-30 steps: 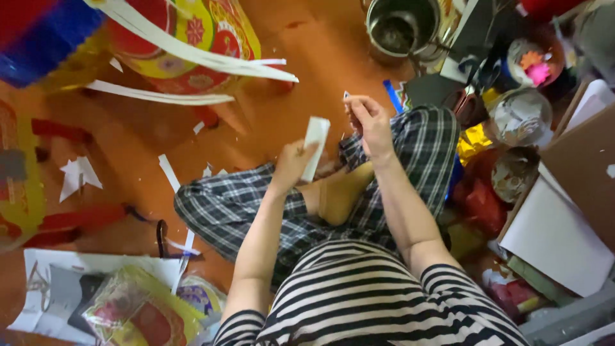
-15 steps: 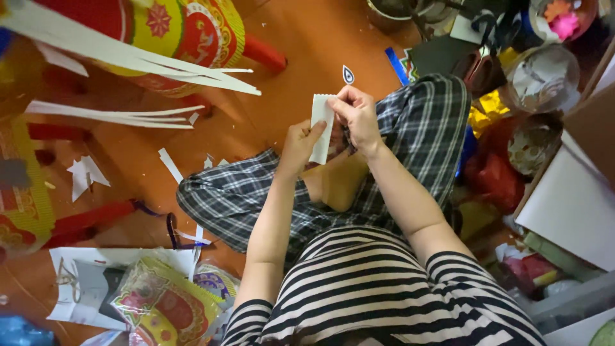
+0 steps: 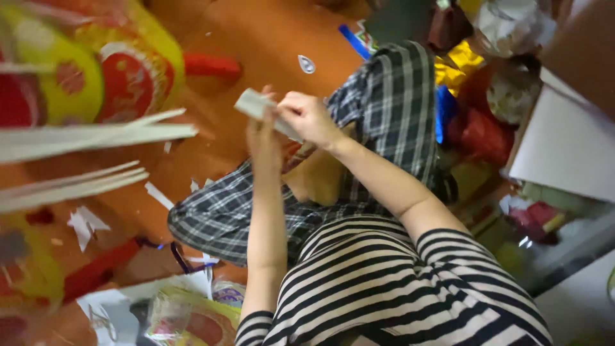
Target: Assembling a traditional paper lantern by cutting paper strips and gluing them to a frame
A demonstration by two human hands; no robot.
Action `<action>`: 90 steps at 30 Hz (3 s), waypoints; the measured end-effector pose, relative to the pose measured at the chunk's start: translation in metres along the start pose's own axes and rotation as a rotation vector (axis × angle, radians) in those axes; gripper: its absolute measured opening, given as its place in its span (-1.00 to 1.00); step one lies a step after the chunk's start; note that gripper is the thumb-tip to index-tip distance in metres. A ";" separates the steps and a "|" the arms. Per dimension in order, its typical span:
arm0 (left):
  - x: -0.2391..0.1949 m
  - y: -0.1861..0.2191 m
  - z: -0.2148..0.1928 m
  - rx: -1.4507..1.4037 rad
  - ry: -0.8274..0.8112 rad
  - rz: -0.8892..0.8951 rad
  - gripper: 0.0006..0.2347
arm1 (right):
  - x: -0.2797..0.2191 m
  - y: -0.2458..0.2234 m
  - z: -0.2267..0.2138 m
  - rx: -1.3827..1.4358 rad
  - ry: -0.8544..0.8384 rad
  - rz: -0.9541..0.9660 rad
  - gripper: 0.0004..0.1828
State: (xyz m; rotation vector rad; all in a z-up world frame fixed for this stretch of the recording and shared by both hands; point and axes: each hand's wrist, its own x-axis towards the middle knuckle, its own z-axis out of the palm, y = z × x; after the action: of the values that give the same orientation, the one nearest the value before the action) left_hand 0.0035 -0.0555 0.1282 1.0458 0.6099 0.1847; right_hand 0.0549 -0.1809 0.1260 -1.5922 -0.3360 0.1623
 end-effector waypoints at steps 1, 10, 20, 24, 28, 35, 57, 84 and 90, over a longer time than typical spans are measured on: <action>0.008 -0.005 -0.017 0.019 -0.081 0.074 -0.70 | 0.000 -0.001 0.000 -0.022 -0.045 -0.072 -0.80; 0.032 0.015 -0.046 0.004 0.114 0.109 -0.79 | -0.013 -0.031 0.006 -0.118 -0.070 -0.078 -0.65; 0.005 0.048 0.008 -0.075 -0.068 -0.082 -0.57 | -0.011 -0.012 -0.005 -0.080 -0.146 0.225 -0.50; 0.023 0.004 -0.025 -0.082 -0.194 -0.038 -0.67 | -0.002 -0.054 -0.065 -0.190 -0.282 0.300 -0.34; 0.043 -0.009 -0.048 -0.194 -0.117 -0.203 -0.55 | 0.017 -0.059 -0.163 -0.317 -0.028 0.620 -0.69; 0.042 -0.050 -0.091 -0.311 0.019 -0.446 -0.51 | 0.048 0.183 -0.316 -1.111 0.333 0.625 -0.69; 0.059 0.003 0.012 -0.069 0.215 -0.026 -0.55 | -0.101 0.014 -0.308 0.444 0.549 0.803 -0.54; -0.016 0.080 0.003 1.460 -0.616 0.819 -0.87 | -0.018 -0.098 -0.082 -0.544 -0.182 -0.043 -0.26; 0.004 0.082 -0.008 1.263 -0.430 0.594 -0.89 | -0.005 -0.078 -0.099 -0.166 0.074 -0.134 -0.34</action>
State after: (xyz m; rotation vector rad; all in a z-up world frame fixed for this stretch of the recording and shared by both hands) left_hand 0.0136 -0.0071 0.1938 2.4046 -0.0789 0.0641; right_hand 0.0715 -0.2746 0.2082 -1.7288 -0.4055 -0.0282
